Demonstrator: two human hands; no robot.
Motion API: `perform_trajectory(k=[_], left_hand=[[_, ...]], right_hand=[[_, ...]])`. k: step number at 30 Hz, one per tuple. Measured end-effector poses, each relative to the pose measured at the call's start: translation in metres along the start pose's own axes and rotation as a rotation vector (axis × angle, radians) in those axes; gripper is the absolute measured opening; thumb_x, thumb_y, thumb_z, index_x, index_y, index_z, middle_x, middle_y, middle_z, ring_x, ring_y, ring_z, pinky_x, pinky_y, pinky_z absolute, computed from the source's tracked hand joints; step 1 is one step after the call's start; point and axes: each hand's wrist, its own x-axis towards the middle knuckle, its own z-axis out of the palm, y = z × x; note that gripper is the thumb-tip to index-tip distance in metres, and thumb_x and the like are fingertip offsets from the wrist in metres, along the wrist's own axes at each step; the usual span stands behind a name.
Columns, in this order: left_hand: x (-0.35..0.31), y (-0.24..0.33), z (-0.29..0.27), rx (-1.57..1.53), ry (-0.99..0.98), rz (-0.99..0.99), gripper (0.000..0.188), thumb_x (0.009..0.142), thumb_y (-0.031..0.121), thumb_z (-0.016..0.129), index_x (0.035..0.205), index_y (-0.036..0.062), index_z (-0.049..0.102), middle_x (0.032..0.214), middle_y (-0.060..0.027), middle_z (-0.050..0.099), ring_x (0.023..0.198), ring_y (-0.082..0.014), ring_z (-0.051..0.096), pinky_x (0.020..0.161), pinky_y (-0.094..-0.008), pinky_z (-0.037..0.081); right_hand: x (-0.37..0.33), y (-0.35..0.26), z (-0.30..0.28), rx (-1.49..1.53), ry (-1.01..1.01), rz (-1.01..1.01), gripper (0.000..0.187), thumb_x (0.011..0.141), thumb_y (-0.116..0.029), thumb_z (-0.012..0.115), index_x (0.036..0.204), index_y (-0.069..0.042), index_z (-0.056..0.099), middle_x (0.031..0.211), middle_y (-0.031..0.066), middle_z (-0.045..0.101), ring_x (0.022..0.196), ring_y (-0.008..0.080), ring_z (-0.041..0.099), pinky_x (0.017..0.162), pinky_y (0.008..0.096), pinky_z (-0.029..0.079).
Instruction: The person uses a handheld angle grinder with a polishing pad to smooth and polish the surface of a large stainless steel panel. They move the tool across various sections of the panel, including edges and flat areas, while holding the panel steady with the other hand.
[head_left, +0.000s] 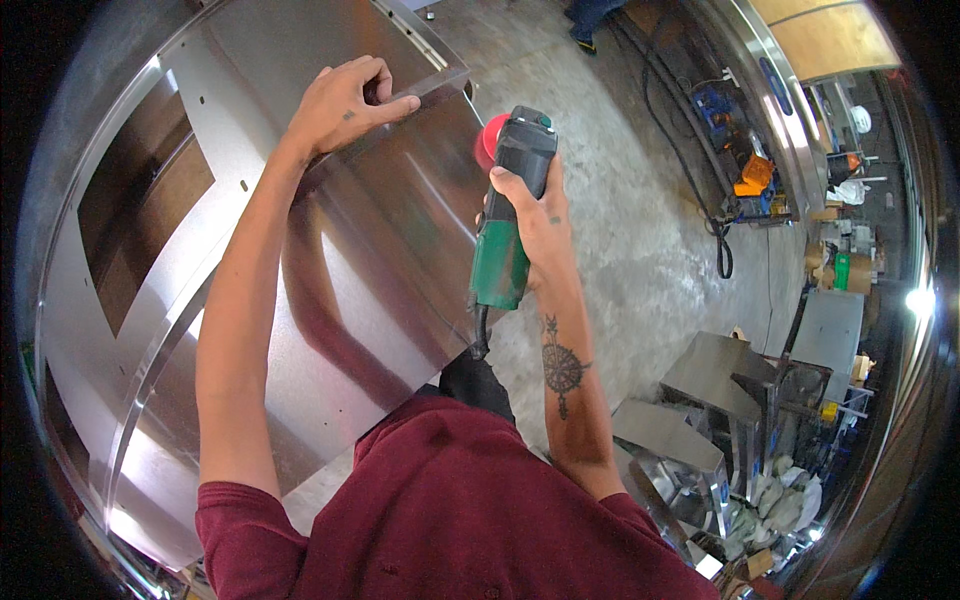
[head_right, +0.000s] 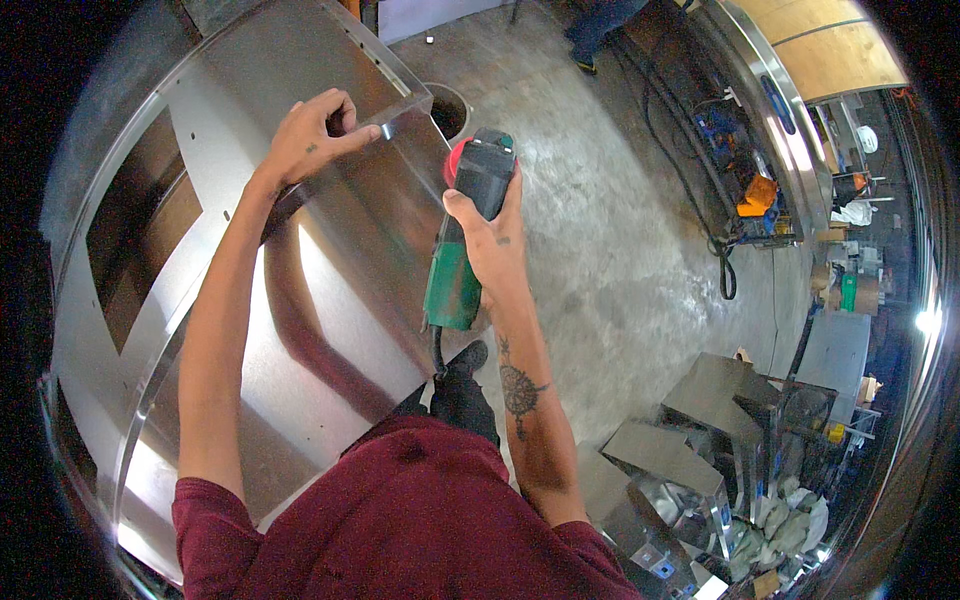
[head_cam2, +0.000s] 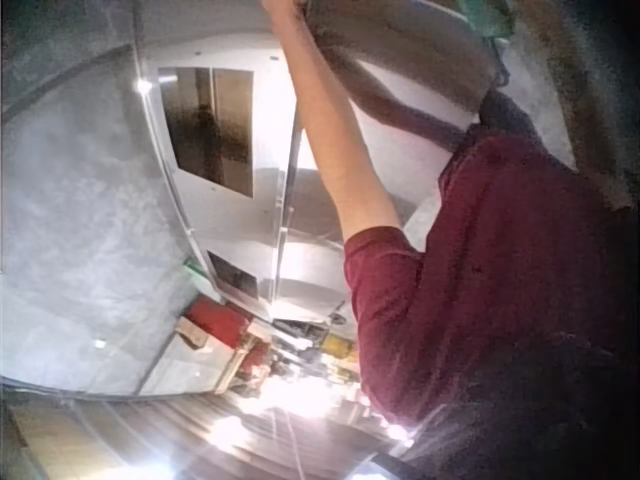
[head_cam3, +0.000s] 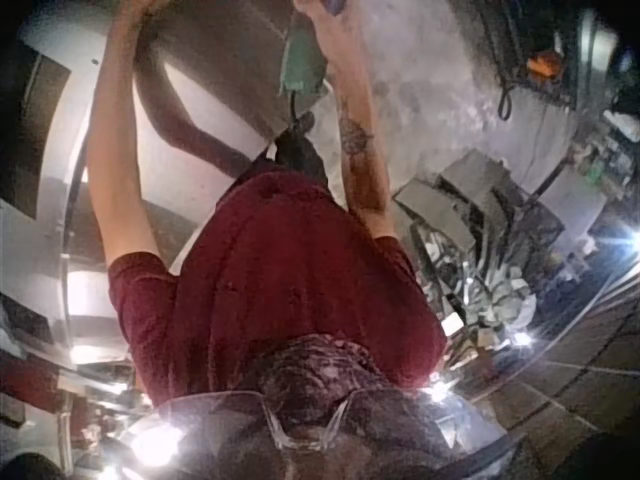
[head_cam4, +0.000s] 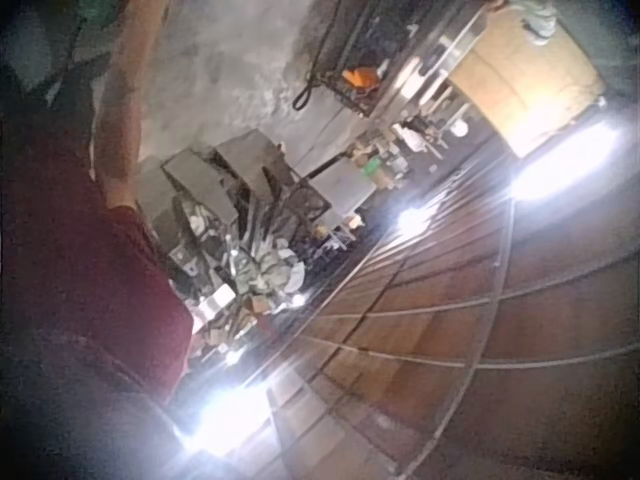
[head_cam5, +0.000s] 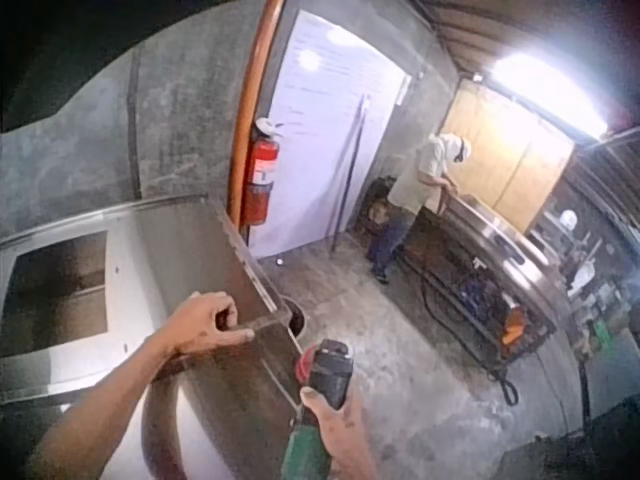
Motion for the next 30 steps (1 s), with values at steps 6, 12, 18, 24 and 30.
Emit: perform_trajectory(k=[6, 12, 18, 24, 30], left_hand=[[0.009, -0.005, -0.009, -0.019, -0.046, -0.051, 0.055, 0.087, 0.059, 0.082, 0.083, 0.0084, 0.059, 0.081, -0.0048, 0.061, 0.077, -0.023, 0.057, 0.084, -0.0381, 0.044], [0.014, -0.017, 0.012, -0.069, -0.038, -0.073, 0.057, 0.087, 0.057, 0.084, 0.082, 0.0062, 0.058, 0.077, -0.0045, 0.058, 0.07, -0.021, 0.052, 0.071, -0.0379, 0.046], [0.023, -0.03, 0.022, -0.07, -0.034, -0.084, 0.057, 0.087, 0.058, 0.084, 0.081, 0.0067, 0.058, 0.075, -0.0033, 0.057, 0.071, -0.0176, 0.053, 0.07, -0.0368, 0.045], [0.034, -0.036, 0.016, -0.075, -0.048, -0.104, 0.056, 0.086, 0.059, 0.084, 0.082, 0.0079, 0.059, 0.074, -0.0028, 0.058, 0.071, -0.0174, 0.054, 0.07, -0.0355, 0.046], [0.042, -0.044, 0.015, -0.04, -0.069, -0.092, 0.049, 0.092, 0.051, 0.084, 0.088, 0.0085, 0.059, 0.077, -0.0012, 0.057, 0.075, -0.0153, 0.053, 0.072, -0.0331, 0.045]], right_hand=[[-0.005, 0.008, -0.004, 0.029, 0.006, -0.039, 0.096, 0.091, -0.027, 0.082, 0.17, -0.011, 0.03, 0.13, 0.0138, 0.063, 0.103, 0.0221, 0.069, 0.08, 0.0371, 0.062], [-0.001, 0.026, -0.017, 0.011, 0.04, -0.015, 0.098, 0.09, -0.028, 0.082, 0.17, -0.01, 0.028, 0.131, 0.0136, 0.062, 0.103, 0.0225, 0.068, 0.08, 0.0363, 0.061], [0.001, 0.036, -0.025, -0.004, 0.073, -0.008, 0.098, 0.09, -0.027, 0.082, 0.17, -0.01, 0.029, 0.134, 0.0148, 0.062, 0.108, 0.0245, 0.068, 0.084, 0.0387, 0.061], [0.005, 0.046, -0.026, -0.024, 0.109, -0.054, 0.081, 0.092, -0.025, 0.081, 0.16, -0.014, 0.039, 0.111, 0.011, 0.064, 0.079, 0.02, 0.068, 0.065, 0.0369, 0.061], [0.002, 0.053, -0.028, 0.024, 0.128, -0.054, 0.077, 0.093, -0.025, 0.081, 0.158, -0.014, 0.041, 0.106, 0.0098, 0.063, 0.071, 0.0185, 0.068, 0.058, 0.0347, 0.061]])
